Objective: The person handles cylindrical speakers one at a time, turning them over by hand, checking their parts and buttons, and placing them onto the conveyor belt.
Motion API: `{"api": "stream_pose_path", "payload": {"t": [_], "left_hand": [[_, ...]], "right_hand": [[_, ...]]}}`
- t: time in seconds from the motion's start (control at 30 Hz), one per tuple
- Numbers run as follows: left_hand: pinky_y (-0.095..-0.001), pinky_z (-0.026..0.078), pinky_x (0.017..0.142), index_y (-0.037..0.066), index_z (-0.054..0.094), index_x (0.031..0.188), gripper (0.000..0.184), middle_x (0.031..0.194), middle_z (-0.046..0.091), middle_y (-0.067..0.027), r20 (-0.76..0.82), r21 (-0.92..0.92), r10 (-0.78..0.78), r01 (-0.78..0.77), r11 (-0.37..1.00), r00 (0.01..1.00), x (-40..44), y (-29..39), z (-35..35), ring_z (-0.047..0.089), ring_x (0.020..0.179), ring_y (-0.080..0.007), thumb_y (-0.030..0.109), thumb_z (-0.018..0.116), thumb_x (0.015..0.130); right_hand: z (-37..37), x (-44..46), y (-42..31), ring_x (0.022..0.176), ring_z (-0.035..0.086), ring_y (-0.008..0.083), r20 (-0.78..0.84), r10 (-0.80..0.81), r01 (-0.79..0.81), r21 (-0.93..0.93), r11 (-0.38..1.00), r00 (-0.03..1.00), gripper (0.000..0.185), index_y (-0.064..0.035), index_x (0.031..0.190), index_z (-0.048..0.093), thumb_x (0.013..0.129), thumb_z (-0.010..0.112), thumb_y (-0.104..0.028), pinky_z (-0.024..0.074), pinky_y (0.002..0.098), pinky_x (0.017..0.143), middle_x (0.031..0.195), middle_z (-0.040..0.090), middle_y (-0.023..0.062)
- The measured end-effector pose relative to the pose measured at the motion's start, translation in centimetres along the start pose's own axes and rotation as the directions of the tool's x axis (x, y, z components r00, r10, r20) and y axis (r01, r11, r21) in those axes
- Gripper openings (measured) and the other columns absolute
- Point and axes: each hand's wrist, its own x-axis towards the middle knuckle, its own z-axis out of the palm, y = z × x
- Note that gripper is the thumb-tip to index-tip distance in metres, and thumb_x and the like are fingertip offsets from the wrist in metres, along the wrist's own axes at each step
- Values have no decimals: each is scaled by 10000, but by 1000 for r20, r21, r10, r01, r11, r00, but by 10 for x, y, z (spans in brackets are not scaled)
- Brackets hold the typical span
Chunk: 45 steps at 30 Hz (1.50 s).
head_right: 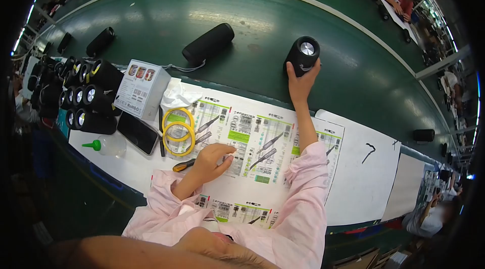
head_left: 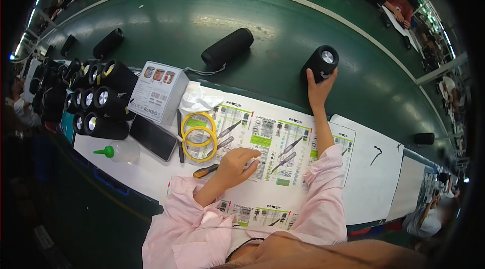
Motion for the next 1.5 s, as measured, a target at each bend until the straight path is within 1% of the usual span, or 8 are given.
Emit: {"api": "stream_pose_path", "payload": {"t": [0.23,0.33,0.43,0.47,0.57,0.93,1.13,1.5], "left_hand": [[-346,474,684,36,637,898,160,843,648,-100,48,81,85,-88,993,995,1,5,-2,610,769,-259,67,640,740],[-347,465,653,48,621,894,157,810,636,-88,20,82,113,-114,990,993,2,2,-1,604,737,-253,78,634,741],[-345,465,641,46,625,892,154,817,640,-96,14,84,100,-101,991,995,1,2,-3,606,729,-255,70,634,740],[-344,467,642,42,631,891,153,828,645,-103,17,82,96,-97,992,995,1,3,-4,608,731,-258,63,636,740],[-344,464,633,39,629,891,155,818,641,-103,39,96,81,-84,992,996,2,6,-7,605,724,-260,58,635,737],[-348,450,617,53,616,900,165,776,622,-93,55,121,108,-113,986,993,2,3,-1,590,687,-249,69,627,736],[-346,446,618,56,615,892,161,760,620,-89,58,133,113,-120,984,992,2,4,-1,588,681,-246,69,629,732],[-347,446,624,55,616,885,153,763,621,-87,52,110,95,-100,989,994,4,4,-3,590,689,-244,70,630,734]], "right_hand": [[-30,13,7,1008,515,268,123,121,-152,288,945,985,658,23,1247,349,767,664,-300,391,323,907,1119,492,164],[-33,17,-6,907,563,270,355,479,-522,807,277,803,587,18,1220,401,799,559,-359,468,339,833,1060,532,160],[-40,25,-20,886,572,286,685,-17,-615,642,-458,728,591,13,1214,427,800,484,-405,504,390,790,1066,533,173],[-43,28,-24,865,566,292,694,-31,-607,607,-513,720,646,13,1254,392,785,491,-420,503,403,757,1061,521,181],[-53,36,-50,825,557,286,664,-146,-653,626,-427,733,691,6,1289,352,776,493,-435,496,394,725,1056,509,178],[-60,36,-75,778,566,265,639,-145,-638,669,-381,756,642,7,1263,370,827,393,-463,512,365,661,1001,521,169],[-59,35,-61,867,586,269,558,99,-561,828,-6,824,607,8,1206,442,819,399,-457,524,371,717,1050,536,164],[-60,30,-93,882,553,271,596,-80,-602,792,-103,799,629,23,1202,432,800,422,-460,511,376,736,1059,504,178]]}}
